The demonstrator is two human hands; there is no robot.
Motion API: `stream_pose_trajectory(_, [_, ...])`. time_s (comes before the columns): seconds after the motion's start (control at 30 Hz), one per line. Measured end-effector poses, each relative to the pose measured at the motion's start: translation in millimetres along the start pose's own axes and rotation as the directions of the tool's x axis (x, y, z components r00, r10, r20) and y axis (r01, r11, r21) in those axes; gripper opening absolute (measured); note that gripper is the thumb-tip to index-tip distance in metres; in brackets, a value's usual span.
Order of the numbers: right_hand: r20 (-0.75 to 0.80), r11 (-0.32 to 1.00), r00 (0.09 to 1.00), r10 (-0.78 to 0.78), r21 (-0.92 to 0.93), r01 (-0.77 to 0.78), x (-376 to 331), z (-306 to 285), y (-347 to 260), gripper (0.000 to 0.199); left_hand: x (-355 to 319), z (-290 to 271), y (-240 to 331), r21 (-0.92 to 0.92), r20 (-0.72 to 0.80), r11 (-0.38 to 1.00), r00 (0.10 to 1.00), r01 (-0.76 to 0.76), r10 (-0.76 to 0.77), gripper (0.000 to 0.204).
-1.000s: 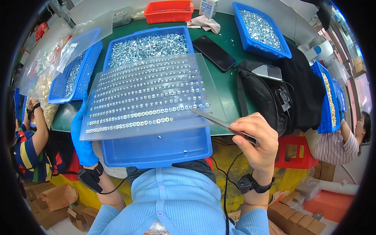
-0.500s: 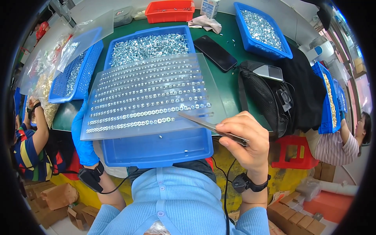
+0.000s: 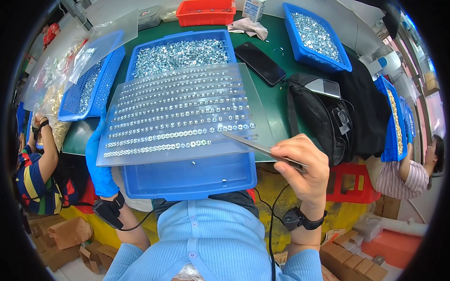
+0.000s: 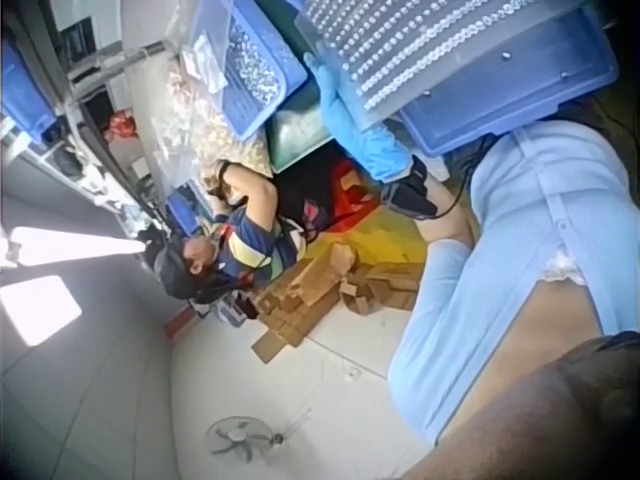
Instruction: The person holds a transparent template over a blue tray and uses tweezers to place small metal components into the slots. After filling the slots, the person uses the tweezers to push the components through the template and back into the tray.
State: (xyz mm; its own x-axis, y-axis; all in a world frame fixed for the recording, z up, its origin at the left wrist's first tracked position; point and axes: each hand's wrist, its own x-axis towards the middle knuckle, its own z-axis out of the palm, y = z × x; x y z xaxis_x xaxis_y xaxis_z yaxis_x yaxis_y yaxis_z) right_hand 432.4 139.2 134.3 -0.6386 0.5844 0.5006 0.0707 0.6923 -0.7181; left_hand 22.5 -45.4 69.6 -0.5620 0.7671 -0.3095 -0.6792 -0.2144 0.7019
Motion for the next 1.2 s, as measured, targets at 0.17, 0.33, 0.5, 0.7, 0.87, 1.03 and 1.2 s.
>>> stream_pose_trajectory(0.17, [-0.035, 1.0, 0.999, 0.021, -0.014, -0.022, -7.1, -10.6, 1.1, 0.022, 1.7, -1.3, 0.7, 0.031, -0.032, 0.999, 0.999, -0.012, 0.013, 0.051])
stream_pose_trajectory(0.33, [-0.041, 0.999, 0.999, 0.028, -0.022, -0.029, -10.1, -14.7, 1.1, 0.022, -0.7, 4.0, -2.2, 0.044, -0.033, 0.999, 0.999, -0.032, 0.034, 0.051])
stream_pose_trajectory(0.5, [-0.029, 1.0, 0.999, 0.014, -0.015, -0.015, -7.1, -8.5, -0.5, 0.022, 1.6, -2.6, 0.3, 0.019, -0.005, 1.0, 1.0, -0.007, 0.007, 0.051])
stream_pose_trajectory(0.7, [0.011, 1.0, 1.0, -0.016, -0.019, 0.016, -1.7, -1.9, -1.7, 0.021, 5.6, -7.4, -0.5, -0.02, -0.018, 1.0, 1.0, 0.012, -0.012, 0.052])
stream_pose_trajectory(0.87, [-0.028, 1.0, 1.0, -0.009, -0.029, 0.008, -8.0, -14.1, -0.9, 0.021, 0.4, 0.6, -1.1, 0.0, -0.022, 1.0, 1.0, -0.009, 0.009, 0.052])
stream_pose_trajectory(1.03, [-0.063, 0.999, 0.997, 0.045, -0.023, -0.047, -10.7, -13.8, -1.3, 0.02, 3.2, -4.8, -1.2, -0.035, 0.004, 0.999, 1.0, -0.006, 0.006, 0.052])
stream_pose_trajectory(1.2, [-0.027, 0.999, 1.0, -0.004, -0.047, 0.003, -9.0, -11.9, -0.2, 0.019, 1.7, -3.8, -1.1, -0.007, -0.03, 1.0, 1.0, 0.008, -0.008, 0.052])
